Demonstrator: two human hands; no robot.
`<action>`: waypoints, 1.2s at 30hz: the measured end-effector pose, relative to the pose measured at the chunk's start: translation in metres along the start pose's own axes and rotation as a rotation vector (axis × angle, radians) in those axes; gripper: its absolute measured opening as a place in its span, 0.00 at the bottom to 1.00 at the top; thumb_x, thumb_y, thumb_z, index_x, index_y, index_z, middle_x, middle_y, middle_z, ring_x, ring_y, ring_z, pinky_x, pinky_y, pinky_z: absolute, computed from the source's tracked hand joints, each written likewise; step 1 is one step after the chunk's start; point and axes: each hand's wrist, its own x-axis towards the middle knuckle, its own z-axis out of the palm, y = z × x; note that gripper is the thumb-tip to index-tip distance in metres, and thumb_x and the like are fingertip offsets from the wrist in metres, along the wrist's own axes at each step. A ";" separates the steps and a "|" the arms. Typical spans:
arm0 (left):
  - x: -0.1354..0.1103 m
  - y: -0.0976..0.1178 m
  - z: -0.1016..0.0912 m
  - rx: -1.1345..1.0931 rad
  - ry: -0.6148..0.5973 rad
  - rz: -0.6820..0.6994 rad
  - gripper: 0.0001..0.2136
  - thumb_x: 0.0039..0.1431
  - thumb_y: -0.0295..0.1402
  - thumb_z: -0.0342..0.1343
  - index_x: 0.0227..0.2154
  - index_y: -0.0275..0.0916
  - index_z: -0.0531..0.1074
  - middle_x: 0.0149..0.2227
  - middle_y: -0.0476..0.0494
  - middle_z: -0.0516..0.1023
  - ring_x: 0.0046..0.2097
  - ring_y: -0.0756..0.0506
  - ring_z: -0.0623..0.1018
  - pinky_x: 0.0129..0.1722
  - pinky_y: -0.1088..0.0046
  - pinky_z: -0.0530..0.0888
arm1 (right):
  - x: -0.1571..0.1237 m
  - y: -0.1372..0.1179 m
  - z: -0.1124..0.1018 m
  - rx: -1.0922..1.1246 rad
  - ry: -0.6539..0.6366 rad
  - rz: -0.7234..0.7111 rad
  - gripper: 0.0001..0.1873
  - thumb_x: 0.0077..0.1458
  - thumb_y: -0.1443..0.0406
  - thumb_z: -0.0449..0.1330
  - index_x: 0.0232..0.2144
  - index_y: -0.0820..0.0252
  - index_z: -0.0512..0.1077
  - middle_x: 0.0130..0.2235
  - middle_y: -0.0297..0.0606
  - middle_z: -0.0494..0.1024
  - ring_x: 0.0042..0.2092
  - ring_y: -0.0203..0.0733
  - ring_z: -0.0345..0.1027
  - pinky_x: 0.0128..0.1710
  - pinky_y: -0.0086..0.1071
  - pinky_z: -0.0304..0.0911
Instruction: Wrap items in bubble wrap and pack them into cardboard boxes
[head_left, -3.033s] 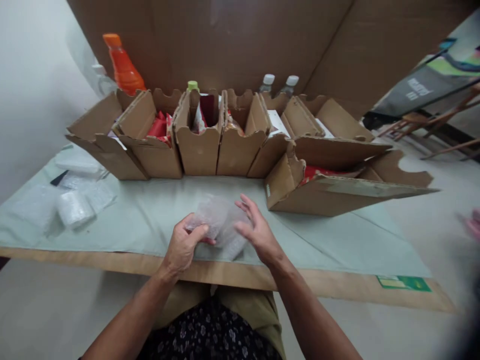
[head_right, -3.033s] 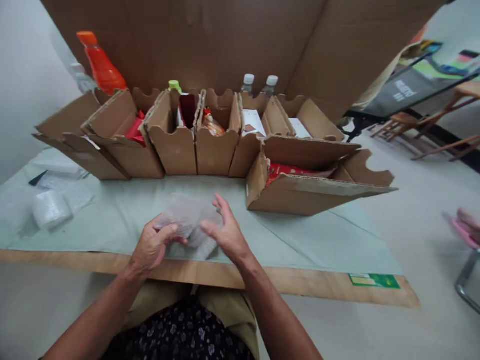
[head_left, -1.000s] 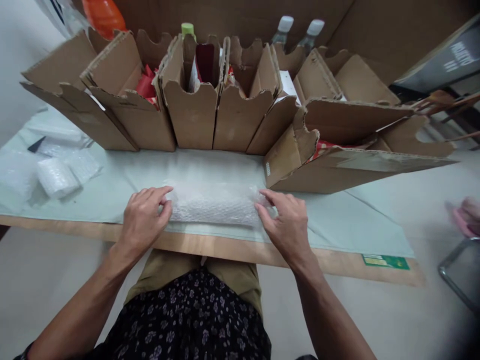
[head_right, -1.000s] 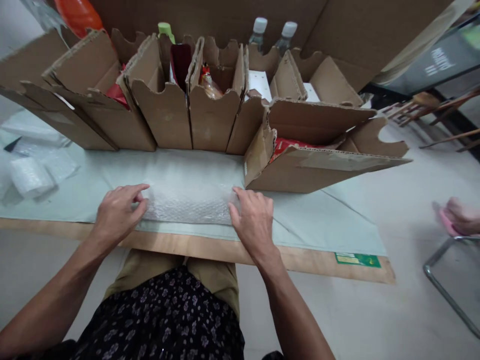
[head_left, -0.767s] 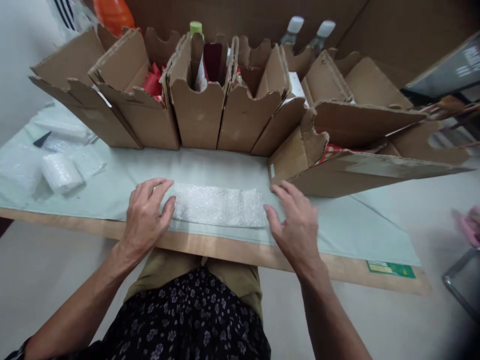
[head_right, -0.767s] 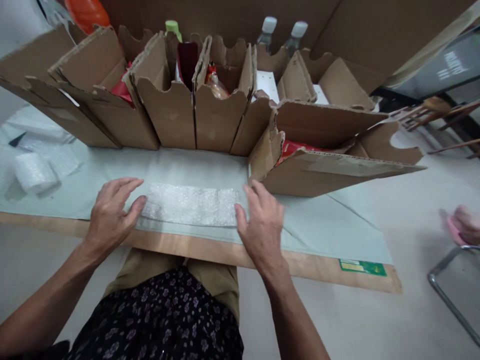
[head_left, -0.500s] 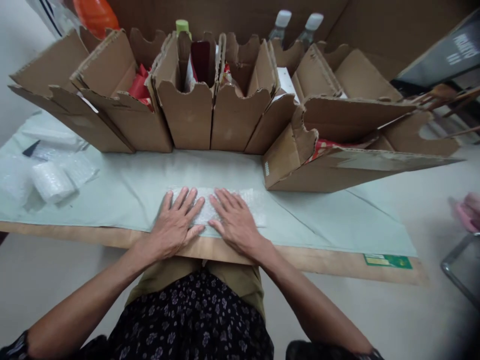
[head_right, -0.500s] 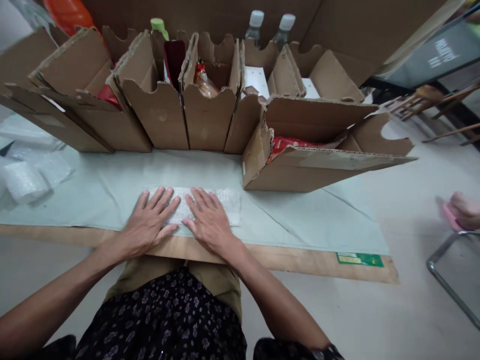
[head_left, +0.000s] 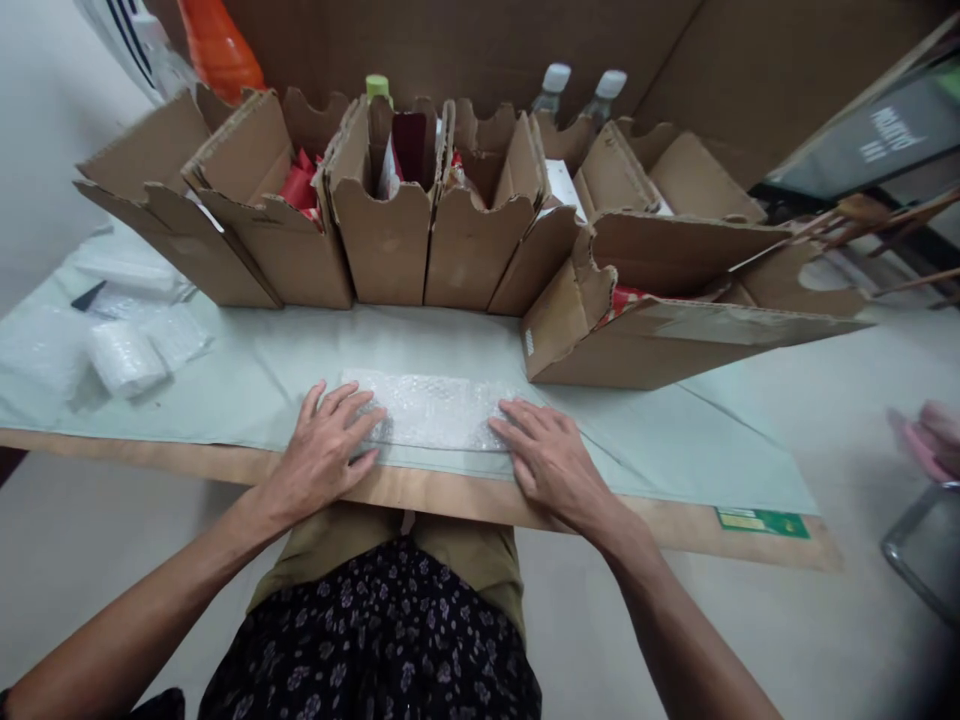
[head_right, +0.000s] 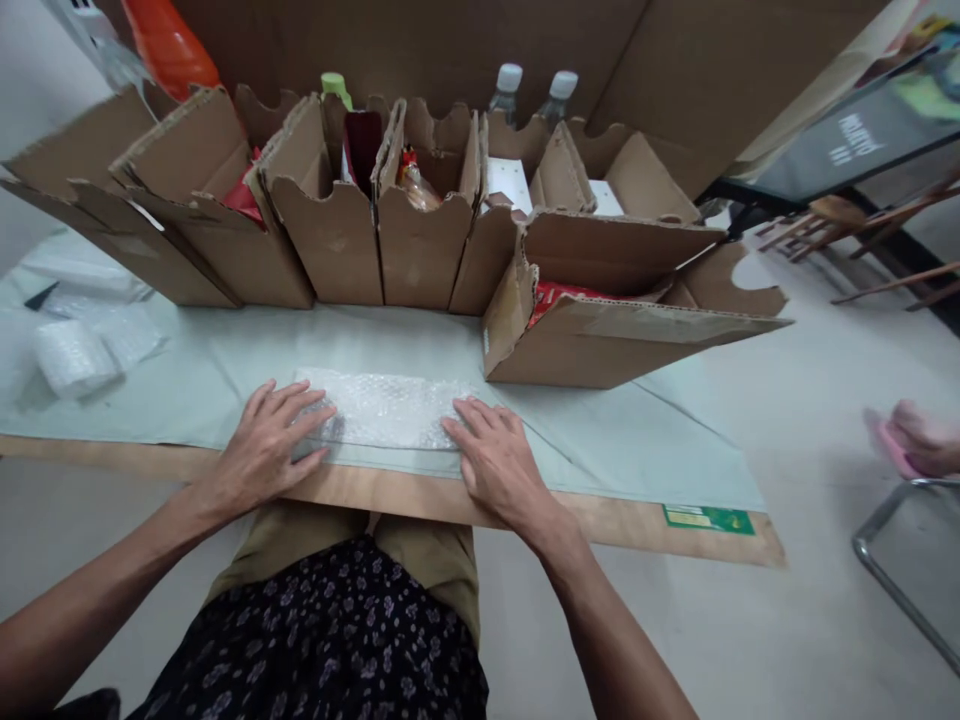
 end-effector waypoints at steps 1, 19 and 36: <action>-0.001 0.000 -0.002 0.007 -0.008 0.011 0.15 0.65 0.30 0.54 0.54 0.39 0.75 0.58 0.31 0.78 0.63 0.29 0.73 0.66 0.37 0.62 | 0.004 0.001 0.003 0.005 0.006 -0.009 0.21 0.60 0.74 0.54 0.52 0.57 0.77 0.60 0.48 0.78 0.63 0.55 0.69 0.58 0.53 0.63; 0.095 -0.021 0.032 -0.150 0.099 0.083 0.20 0.59 0.17 0.50 0.47 0.39 0.81 0.64 0.34 0.73 0.69 0.32 0.67 0.66 0.40 0.64 | -0.019 -0.112 0.006 0.210 0.222 -0.018 0.21 0.66 0.60 0.61 0.59 0.59 0.70 0.53 0.46 0.82 0.55 0.52 0.74 0.60 0.51 0.61; -0.003 0.060 0.008 -0.672 0.134 -0.041 0.08 0.64 0.28 0.56 0.44 0.41 0.78 0.42 0.43 0.84 0.47 0.41 0.81 0.50 0.58 0.77 | 0.005 -0.092 0.006 0.462 0.302 0.132 0.09 0.71 0.65 0.56 0.43 0.55 0.77 0.37 0.36 0.84 0.37 0.42 0.76 0.42 0.38 0.69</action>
